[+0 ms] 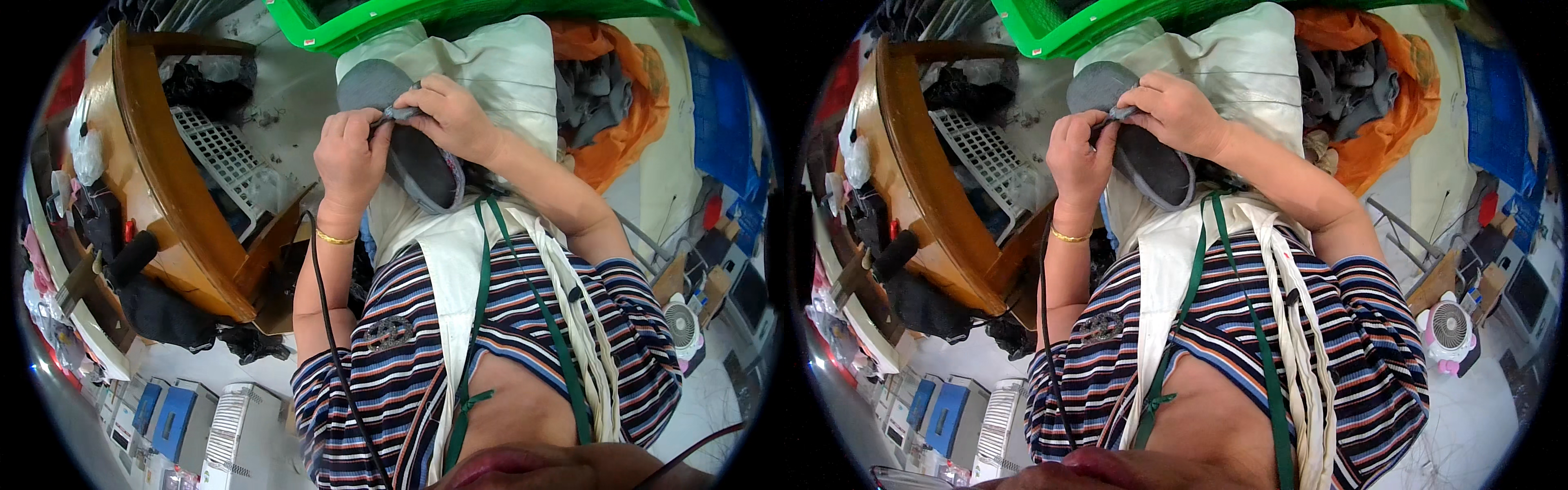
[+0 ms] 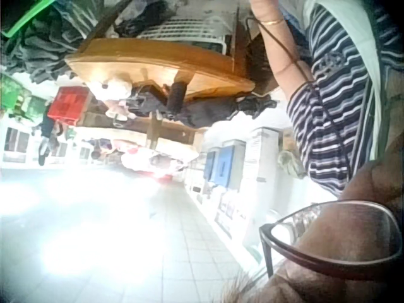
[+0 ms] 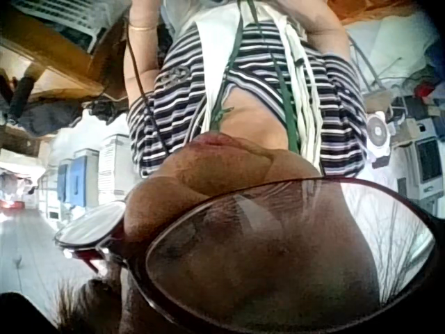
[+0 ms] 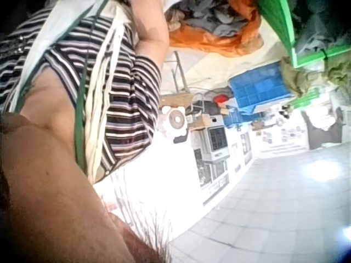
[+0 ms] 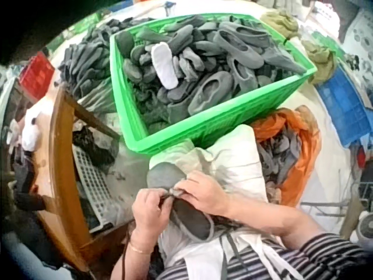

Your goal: The person sits and sews grey slipper uppers using a needle and thread. They repeatedly pick up slipper parts from a green basket, stitch the edges together, and place the finished items into a white sack on their lap.

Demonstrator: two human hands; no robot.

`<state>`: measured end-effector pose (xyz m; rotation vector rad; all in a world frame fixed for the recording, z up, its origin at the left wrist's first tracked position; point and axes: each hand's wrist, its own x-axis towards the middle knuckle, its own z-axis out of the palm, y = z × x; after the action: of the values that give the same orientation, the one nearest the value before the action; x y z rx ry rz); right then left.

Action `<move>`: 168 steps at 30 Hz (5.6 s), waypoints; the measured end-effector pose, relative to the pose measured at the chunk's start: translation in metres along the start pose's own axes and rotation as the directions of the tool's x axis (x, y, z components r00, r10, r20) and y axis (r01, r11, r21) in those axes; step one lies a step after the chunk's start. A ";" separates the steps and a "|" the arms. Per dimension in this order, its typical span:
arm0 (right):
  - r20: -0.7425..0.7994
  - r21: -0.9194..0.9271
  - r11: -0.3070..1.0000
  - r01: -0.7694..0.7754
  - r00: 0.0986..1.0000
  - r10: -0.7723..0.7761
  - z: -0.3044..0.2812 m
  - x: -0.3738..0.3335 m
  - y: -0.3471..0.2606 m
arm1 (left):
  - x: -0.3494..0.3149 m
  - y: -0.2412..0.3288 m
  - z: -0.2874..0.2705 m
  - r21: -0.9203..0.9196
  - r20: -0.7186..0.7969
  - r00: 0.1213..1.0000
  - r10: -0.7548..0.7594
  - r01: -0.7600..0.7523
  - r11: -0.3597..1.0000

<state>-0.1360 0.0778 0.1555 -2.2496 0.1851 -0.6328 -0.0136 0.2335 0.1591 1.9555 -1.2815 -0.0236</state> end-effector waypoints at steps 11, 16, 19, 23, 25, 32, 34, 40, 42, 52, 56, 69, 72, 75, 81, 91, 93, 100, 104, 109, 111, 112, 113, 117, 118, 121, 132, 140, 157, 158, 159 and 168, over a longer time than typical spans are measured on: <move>-0.005 -0.084 0.996 0.042 0.999 -0.042 0.014 0.005 -0.006 | -0.007 -0.007 -0.004 -0.070 -0.056 0.996 -0.067 0.063 0.996; 0.101 0.064 0.991 -0.114 0.989 0.107 0.013 0.010 -0.006 | -0.005 -0.007 -0.012 -0.188 0.102 0.968 -0.229 0.245 0.951; 0.224 0.123 0.932 -0.342 0.924 0.309 0.009 0.018 -0.010 | -0.001 -0.011 -0.016 -0.261 0.192 0.927 -0.324 0.366 0.893; 0.347 -0.015 0.943 -0.331 0.883 0.316 0.001 0.018 -0.015 | 0.008 -0.024 -0.014 -0.406 0.331 0.831 -0.447 0.553 0.727; 0.418 -0.064 0.940 -0.336 0.846 0.331 -0.003 0.012 -0.015 | 0.011 -0.035 -0.011 -0.443 0.384 0.790 -0.478 0.612 0.655; 0.001 -0.372 0.904 -0.210 0.974 0.227 -0.021 0.020 0.005 | 0.024 -0.030 -0.012 -0.546 0.477 0.637 -0.605 0.755 0.363; -0.170 -0.012 0.915 -0.403 0.903 0.395 -0.020 0.040 0.007 | 0.027 -0.026 -0.012 -0.550 0.468 0.633 -0.617 0.755 0.358; 0.268 0.955 -0.280 -0.097 0.684 0.678 0.002 0.046 -0.009 | 0.031 -0.023 -0.013 -0.582 0.468 0.647 -0.602 0.738 0.341; 0.355 0.898 -0.431 -0.083 0.715 0.602 0.001 0.038 -0.012 | 0.024 -0.032 -0.007 -0.564 0.439 0.680 -0.588 0.718 0.409; 0.331 0.937 -0.331 -0.111 0.586 0.740 -0.033 -0.015 -0.051 | 0.018 -0.043 -0.001 -0.552 0.434 0.644 -0.630 0.743 0.379; 0.280 0.956 -0.261 -0.133 0.675 0.682 -0.029 -0.016 -0.037 | 0.017 -0.046 0.005 -0.609 0.401 0.716 -0.572 0.674 0.418; -0.041 0.603 0.729 -0.324 0.900 0.433 -0.042 -0.027 -0.058 | 0.052 0.020 -0.017 0.107 0.205 0.942 -0.264 0.247 0.963; -0.146 0.166 0.984 -0.058 0.986 0.082 -0.052 -0.029 -0.062 | 0.060 0.032 -0.006 0.335 0.255 0.910 -0.327 0.234 0.913; -0.124 -0.205 0.935 0.289 0.940 -0.318 -0.074 -0.030 -0.060 | 0.071 0.032 0.004 0.467 0.254 0.874 -0.414 0.264 0.844; -0.049 -0.368 0.899 -0.238 0.970 0.237 -0.131 -0.095 -0.030 | 0.066 0.012 0.003 0.240 0.196 0.839 -0.507 0.460 0.855; 0.129 0.579 0.616 -0.534 0.806 0.578 -0.073 -0.044 -0.024 | 0.052 0.014 -0.002 -0.340 0.387 0.679 -0.624 0.734 0.588; 0.175 0.579 0.627 -0.521 0.831 0.528 -0.075 -0.029 -0.037 | 0.048 0.026 0.001 -0.416 0.396 0.669 -0.629 0.741 0.526; 0.369 0.376 0.598 -0.708 0.706 0.605 -0.053 -0.005 -0.028 | 0.043 0.029 0.010 -0.530 0.349 0.671 -0.654 0.717 0.453; 0.278 0.333 0.722 -0.606 0.795 0.540 -0.040 -0.009 -0.014 | 0.042 0.030 0.014 -0.550 0.330 0.666 -0.669 0.712 0.437; 0.167 0.239 0.851 -0.467 0.884 0.438 -0.035 -0.009 -0.009 | 0.044 0.034 0.014 -0.530 0.315 0.659 -0.683 0.719 0.450; 0.166 0.220 0.859 -0.462 0.886 0.433 -0.035 -0.008 -0.008 | 0.044 0.033 0.014 -0.520 0.333 0.656 -0.678 0.727 0.449; 0.166 0.211 0.863 -0.459 0.887 0.431 -0.035 -0.008 -0.008 | 0.044 0.032 0.014 -0.514 0.342 0.654 -0.675 0.731 0.448; 0.166 0.200 0.868 -0.455 0.889 0.428 -0.036 -0.008 -0.008 | 0.043 0.034 0.014 -0.519 0.340 0.656 -0.674 0.729 0.447; 0.165 0.137 0.891 -0.432 0.897 0.410 -0.036 -0.009 -0.004 | 0.043 0.038 0.015 -0.525 0.337 0.661 -0.670 0.723 0.449; 0.164 0.115 0.898 -0.425 0.899 0.405 -0.035 -0.009 -0.003 | 0.043 0.038 0.015 -0.524 0.337 0.663 -0.669 0.722 0.452; 0.189 0.084 0.882 -0.464 0.876 0.443 -0.034 -0.006 -0.005 | 0.042 0.039 0.015 -0.489 0.327 0.666 -0.670 0.726 0.483; 0.132 -0.221 0.949 -0.224 0.957 0.257 -0.008 -0.020 -0.002 | 0.052 0.038 0.001 -0.481 0.494 0.556 -0.668 0.815 0.322; 0.204 -0.291 0.954 -0.069 0.970 0.132 -0.031 -0.008 0.003 | 0.052 0.037 -0.002 -0.504 0.522 0.548 -0.654 0.817 0.282; 0.227 -0.110 0.965 -0.239 0.939 0.259 -0.028 -0.004 -0.001 | 0.046 0.025 -0.004 -0.515 0.591 0.529 -0.609 0.829 0.220; 0.225 -0.116 0.963 -0.242 0.938 0.263 -0.026 -0.004 -0.001 | 0.047 0.024 -0.004 -0.515 0.603 0.524 -0.602 0.832 0.208; 0.222 -0.121 0.962 -0.244 0.938 0.266 -0.025 -0.005 -0.001 | 0.047 0.024 -0.005 -0.515 0.613 0.519 -0.595 0.834 0.196; 0.089 0.030 0.934 -0.357 0.931 0.353 -0.023 -0.007 -0.013 | 0.033 0.021 -0.002 -0.567 0.548 0.666 -0.506 0.740 0.361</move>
<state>-0.1538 0.0744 0.1756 -2.1197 0.5191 -0.3454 -0.0130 0.2044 0.1861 1.5433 -0.3913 -1.1196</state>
